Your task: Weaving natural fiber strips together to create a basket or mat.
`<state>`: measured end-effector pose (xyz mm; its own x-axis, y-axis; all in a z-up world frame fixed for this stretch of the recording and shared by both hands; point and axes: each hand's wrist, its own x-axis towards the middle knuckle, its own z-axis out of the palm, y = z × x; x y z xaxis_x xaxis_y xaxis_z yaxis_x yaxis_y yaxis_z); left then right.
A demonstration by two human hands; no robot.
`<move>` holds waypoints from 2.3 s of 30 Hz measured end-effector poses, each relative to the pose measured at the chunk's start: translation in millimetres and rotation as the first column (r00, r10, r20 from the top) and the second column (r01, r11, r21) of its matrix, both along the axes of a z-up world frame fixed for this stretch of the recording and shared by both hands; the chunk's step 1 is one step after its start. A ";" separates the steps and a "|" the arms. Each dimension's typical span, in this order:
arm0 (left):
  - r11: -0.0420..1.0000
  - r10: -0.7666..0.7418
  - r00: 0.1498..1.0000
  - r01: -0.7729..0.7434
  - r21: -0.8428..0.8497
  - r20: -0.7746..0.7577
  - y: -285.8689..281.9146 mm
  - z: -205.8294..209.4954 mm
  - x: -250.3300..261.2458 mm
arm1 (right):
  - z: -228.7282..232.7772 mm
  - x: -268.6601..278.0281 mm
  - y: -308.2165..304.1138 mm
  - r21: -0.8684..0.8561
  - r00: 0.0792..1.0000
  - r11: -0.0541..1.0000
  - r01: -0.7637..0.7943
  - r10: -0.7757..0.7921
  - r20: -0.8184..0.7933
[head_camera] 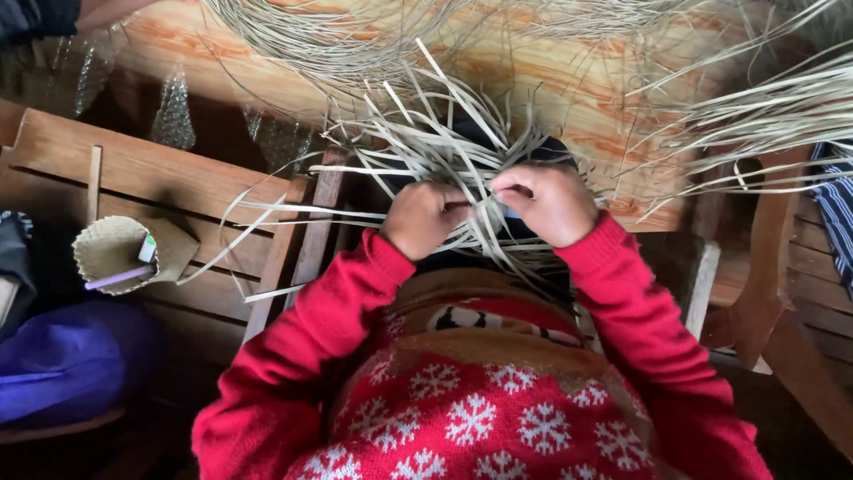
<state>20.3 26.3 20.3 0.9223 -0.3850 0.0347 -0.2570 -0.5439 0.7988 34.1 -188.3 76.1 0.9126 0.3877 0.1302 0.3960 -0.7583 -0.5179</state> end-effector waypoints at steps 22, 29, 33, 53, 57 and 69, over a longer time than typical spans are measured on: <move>0.596 0.048 0.808 -0.495 0.633 0.587 122.0 2.2 8.0 | -6.0 21.2 15.7 -0.218 0.925 0.961 -0.167 0.077 -0.371; 0.989 0.129 0.943 -0.146 0.032 0.305 9.1 -28.1 -12.9 | 12.1 13.6 26.0 -0.175 0.937 0.960 -0.218 0.156 -0.312; 0.988 0.075 0.990 -0.058 -0.142 0.123 -10.2 -41.1 -9.5 | -1.5 10.0 11.2 -0.052 0.942 0.987 -0.155 0.132 -0.309; 0.828 0.035 0.964 -0.176 -0.533 -0.263 -1.7 -65.2 -14.3 | -16.5 -21.6 -8.4 0.192 0.996 0.981 0.024 -0.008 -0.083; 0.830 0.045 0.970 -0.169 -0.532 -0.239 -2.0 -76.3 -14.7 | -23.0 -20.1 -10.2 0.169 0.997 0.985 0.022 -0.010 -0.072; 0.843 0.113 0.940 -0.261 -0.470 -0.321 -1.0 -86.2 -18.0 | -29.1 -23.2 -17.5 0.034 0.997 0.997 0.073 -0.074 0.009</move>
